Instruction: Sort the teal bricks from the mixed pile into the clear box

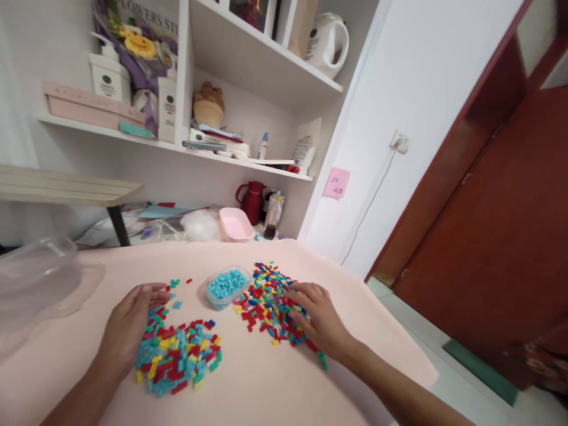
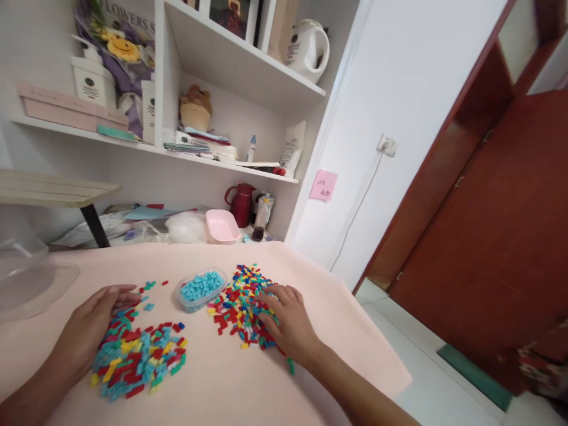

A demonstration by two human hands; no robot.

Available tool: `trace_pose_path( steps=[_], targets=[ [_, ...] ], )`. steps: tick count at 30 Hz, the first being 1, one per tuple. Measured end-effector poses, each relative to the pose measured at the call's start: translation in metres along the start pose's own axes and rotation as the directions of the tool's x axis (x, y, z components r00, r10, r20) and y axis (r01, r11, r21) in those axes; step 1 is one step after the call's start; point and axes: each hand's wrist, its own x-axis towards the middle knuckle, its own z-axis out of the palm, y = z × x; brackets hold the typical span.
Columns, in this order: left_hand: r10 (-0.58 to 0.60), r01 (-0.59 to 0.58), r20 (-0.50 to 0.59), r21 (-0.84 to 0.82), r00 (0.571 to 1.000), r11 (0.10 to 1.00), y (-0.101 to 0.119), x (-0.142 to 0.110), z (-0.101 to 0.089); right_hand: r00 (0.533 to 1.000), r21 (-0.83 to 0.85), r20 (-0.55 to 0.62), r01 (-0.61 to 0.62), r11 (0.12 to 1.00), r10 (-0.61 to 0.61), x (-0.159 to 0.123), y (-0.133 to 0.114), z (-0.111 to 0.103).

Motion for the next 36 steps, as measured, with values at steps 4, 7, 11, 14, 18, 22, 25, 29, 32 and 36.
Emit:
trace_pose_path(
  steps=[4, 7, 11, 14, 18, 22, 25, 29, 32, 36],
  targets=[
    [0.041, -0.041, -0.013, -0.018, 0.999, 0.999, -0.002, -0.001, 0.003, 0.974, -0.036, 0.177, 0.148, 0.988, -0.139, -0.055, 0.016, -0.017],
    [0.047, -0.048, -0.019, -0.044, 0.999, 0.998, -0.002, -0.003, 0.005, 0.962, -0.075, 0.217, 0.188, 0.979, -0.168, -0.072, 0.018, -0.009],
    [0.078, -0.079, -0.023, -0.068, 0.997, 0.995, -0.002, -0.006, 0.005, 0.976, -0.122, 0.137, 0.187, 0.975, -0.170, -0.041, 0.021, 0.017],
    [0.075, -0.076, -0.017, -0.074, 0.997, 0.994, -0.002, -0.007, 0.004, 0.993, -0.127, 0.040, 0.119, 0.985, -0.115, -0.001, 0.018, 0.030],
    [0.069, -0.070, -0.008, -0.085, 0.998, 0.994, -0.003, -0.006, 0.005, 0.992, 0.063, -0.125, -0.009, 0.998, 0.017, 0.041, -0.014, 0.026],
    [0.076, -0.077, -0.008, -0.082, 0.997, 0.994, -0.005, -0.005, 0.004, 0.998, 0.455, -0.020, 0.061, 0.889, -0.059, 0.064, -0.072, 0.015],
    [0.079, -0.079, -0.004, -0.075, 0.997, 0.994, -0.006, -0.005, 0.004, 0.975, 0.582, 0.060, 0.138, 0.801, -0.212, 0.073, -0.107, 0.022],
    [0.082, -0.082, 0.006, -0.072, 0.997, 0.994, -0.008, -0.005, 0.004, 0.895, 0.626, 0.147, 0.246, 0.740, -0.422, 0.072, -0.120, 0.050],
    [0.076, -0.075, 0.004, -0.060, 0.997, 0.995, -0.009, -0.004, 0.005, 0.936, 0.613, 0.144, 0.172, 0.771, -0.322, 0.067, -0.113, 0.066],
    [0.069, -0.069, 0.005, -0.048, 0.998, 0.997, -0.009, -0.002, 0.006, 0.976, 0.706, 0.094, 0.075, 0.704, -0.199, 0.064, -0.102, 0.064]
  ],
)
